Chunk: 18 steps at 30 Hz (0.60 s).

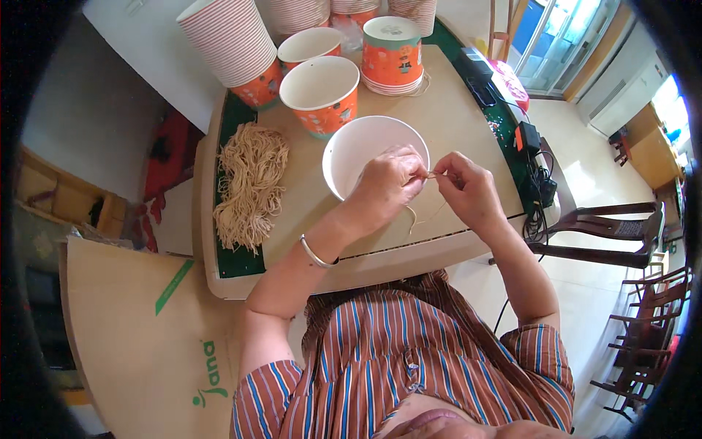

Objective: Attaching pre-cut strings to the holes of paper cups for packaging.

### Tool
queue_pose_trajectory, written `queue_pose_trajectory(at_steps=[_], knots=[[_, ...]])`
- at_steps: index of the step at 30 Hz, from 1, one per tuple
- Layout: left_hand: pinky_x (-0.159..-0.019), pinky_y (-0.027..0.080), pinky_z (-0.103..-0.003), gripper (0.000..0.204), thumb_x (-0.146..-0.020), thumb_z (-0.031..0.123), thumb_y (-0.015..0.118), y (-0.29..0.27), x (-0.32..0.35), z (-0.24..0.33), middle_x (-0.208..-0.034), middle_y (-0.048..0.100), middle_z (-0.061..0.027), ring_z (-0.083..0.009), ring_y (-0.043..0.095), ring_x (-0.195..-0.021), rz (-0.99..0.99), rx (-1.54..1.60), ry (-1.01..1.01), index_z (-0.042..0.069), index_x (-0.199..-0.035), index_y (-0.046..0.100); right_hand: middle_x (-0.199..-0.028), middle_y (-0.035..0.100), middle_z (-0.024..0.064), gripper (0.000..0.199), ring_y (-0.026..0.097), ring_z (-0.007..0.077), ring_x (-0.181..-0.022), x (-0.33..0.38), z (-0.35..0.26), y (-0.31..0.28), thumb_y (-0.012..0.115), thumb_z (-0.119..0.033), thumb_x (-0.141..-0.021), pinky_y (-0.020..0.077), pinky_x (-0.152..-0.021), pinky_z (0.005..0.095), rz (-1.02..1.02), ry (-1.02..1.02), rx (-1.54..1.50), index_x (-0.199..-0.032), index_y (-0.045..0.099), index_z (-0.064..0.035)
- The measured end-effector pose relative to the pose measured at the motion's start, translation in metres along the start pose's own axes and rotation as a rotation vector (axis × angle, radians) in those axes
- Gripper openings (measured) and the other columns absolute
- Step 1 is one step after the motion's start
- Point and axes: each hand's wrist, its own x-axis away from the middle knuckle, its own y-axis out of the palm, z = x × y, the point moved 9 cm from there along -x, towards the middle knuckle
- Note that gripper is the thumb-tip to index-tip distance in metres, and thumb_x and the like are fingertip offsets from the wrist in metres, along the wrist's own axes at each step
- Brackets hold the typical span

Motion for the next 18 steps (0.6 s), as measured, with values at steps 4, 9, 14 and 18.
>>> queue_pose_trajectory(at_steps=[4,9,14,18], knots=[[-0.079,0.053,-0.034,0.005,-0.082,0.002,0.068,0.0,0.002,-0.005,-0.095,0.069,-0.0113,-0.0259,0.068,-0.088,-0.026,-0.012,-0.075,0.0,-0.087,0.068,-0.064,0.052,0.0057,0.008,0.048,0.0097,-0.057,-0.001,0.004,0.001,0.064,-0.003,-0.087,0.0425,-0.054,0.0279,-0.019,0.025,-0.023,-0.094,0.061,-0.0012],[-0.081,0.053,-0.034,0.006,-0.082,0.001,0.069,-0.001,0.0,0.002,-0.098,0.069,-0.011,-0.0255,0.068,-0.09,-0.011,0.039,-0.016,0.0,-0.087,0.069,-0.064,0.055,0.0068,0.008,0.049,0.0103,-0.058,-0.001,-0.005,0.003,0.064,-0.003,-0.087,0.0432,-0.055,0.0286,-0.022,0.014,-0.033,-0.094,0.061,-0.0014],[-0.081,0.054,-0.035,0.007,-0.08,0.001,0.07,0.004,-0.002,0.002,-0.096,0.07,-0.0116,-0.0269,0.068,-0.089,-0.029,0.011,0.018,0.0,-0.087,0.069,-0.066,0.056,0.0092,0.006,0.051,0.011,-0.059,-0.002,-0.008,0.0,0.063,-0.002,-0.087,0.0446,-0.056,0.0285,-0.042,0.025,-0.031,-0.091,0.06,-0.0011],[-0.08,0.054,-0.036,0.008,-0.079,0.0,0.071,0.001,-0.003,0.004,-0.094,0.07,-0.0122,-0.0275,0.068,-0.088,-0.021,-0.041,0.036,0.0,-0.087,0.069,-0.066,0.057,0.0131,0.01,0.057,0.0215,-0.058,-0.003,-0.014,-0.001,0.063,-0.003,-0.085,0.0481,-0.058,0.0349,-0.022,-0.111,0.121,-0.094,0.059,-0.002]])
